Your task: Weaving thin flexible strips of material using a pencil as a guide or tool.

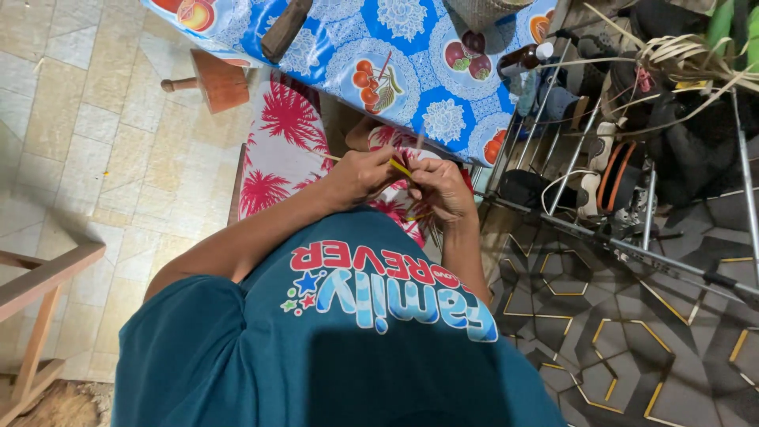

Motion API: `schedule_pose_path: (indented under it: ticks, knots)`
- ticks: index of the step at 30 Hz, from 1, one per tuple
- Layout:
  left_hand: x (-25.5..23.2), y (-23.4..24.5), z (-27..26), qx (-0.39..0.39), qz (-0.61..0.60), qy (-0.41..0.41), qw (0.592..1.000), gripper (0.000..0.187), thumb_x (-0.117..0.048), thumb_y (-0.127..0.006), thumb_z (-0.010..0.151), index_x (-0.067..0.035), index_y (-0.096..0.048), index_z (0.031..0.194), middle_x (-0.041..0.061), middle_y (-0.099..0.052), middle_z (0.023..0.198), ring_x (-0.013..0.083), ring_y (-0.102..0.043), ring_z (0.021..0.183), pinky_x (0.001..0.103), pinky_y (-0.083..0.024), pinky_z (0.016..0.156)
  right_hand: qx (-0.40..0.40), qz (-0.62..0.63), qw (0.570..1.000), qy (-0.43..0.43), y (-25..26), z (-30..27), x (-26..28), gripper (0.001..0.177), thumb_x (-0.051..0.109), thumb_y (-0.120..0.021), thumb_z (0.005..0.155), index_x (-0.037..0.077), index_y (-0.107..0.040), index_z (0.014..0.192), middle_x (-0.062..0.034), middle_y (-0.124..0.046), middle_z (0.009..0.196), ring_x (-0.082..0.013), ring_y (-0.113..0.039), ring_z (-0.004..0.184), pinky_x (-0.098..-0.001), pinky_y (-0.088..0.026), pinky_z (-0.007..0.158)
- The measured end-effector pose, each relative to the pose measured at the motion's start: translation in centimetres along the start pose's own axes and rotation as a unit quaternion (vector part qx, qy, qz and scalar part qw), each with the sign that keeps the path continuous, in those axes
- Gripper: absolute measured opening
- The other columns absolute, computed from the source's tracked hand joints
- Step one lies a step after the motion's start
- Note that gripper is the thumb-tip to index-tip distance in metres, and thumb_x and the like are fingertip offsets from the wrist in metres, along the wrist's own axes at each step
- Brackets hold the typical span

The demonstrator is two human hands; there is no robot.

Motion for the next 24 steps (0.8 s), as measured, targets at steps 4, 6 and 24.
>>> schedule_pose_path:
  ticks: [4,6,24]
  knots:
    - [-0.3,0.1,-0.3,0.004,0.054,-0.027,0.998,0.017,-0.02,-0.057,0.106,-0.014,-0.061,0.09,0.004,-0.057,0.106,0.025,-0.066,0.066,0.038,-0.056,0.059,0.0,-0.005,1.0,0.009,0.7,0.0,-0.4,0.012,-0.006,-0.076,0.081,-0.01,-0.069,0.091,-0.0167,-0.07,0.086,-0.0163,-0.065,0.065,-0.0261,-0.052,0.052]
    - [0.3,-0.2,-0.7,0.011,0.076,-0.011,0.997,0.009,-0.023,-0.059,0.104,-0.017,-0.063,0.099,0.003,-0.057,0.119,0.0255,-0.067,0.064,0.039,-0.058,0.061,-0.002,0.003,1.0,0.008,2.3,0.8,-2.0,0.01,-0.007,-0.075,0.082,-0.009,-0.068,0.089,-0.0186,-0.072,0.09,-0.016,-0.065,0.065,-0.0266,-0.052,0.052]
    - [-1.1,0.3,1.2,0.009,0.014,-0.038,0.999,0.014,-0.016,-0.058,0.102,-0.01,-0.065,0.091,0.005,-0.06,0.097,0.0302,-0.069,0.063,0.035,-0.059,0.056,0.008,0.036,0.999,0.038,2.1,1.6,-2.3,0.012,-0.007,-0.073,0.082,-0.004,-0.061,0.081,-0.0207,-0.074,0.096,-0.0146,-0.062,0.068,-0.0234,-0.049,0.05]
Point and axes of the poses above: each hand's wrist, its own z-axis towards the middle knuckle, its own y-axis out of the back of the hand, x = y × z, the point moved 7 cm from there along z, towards the middle knuckle
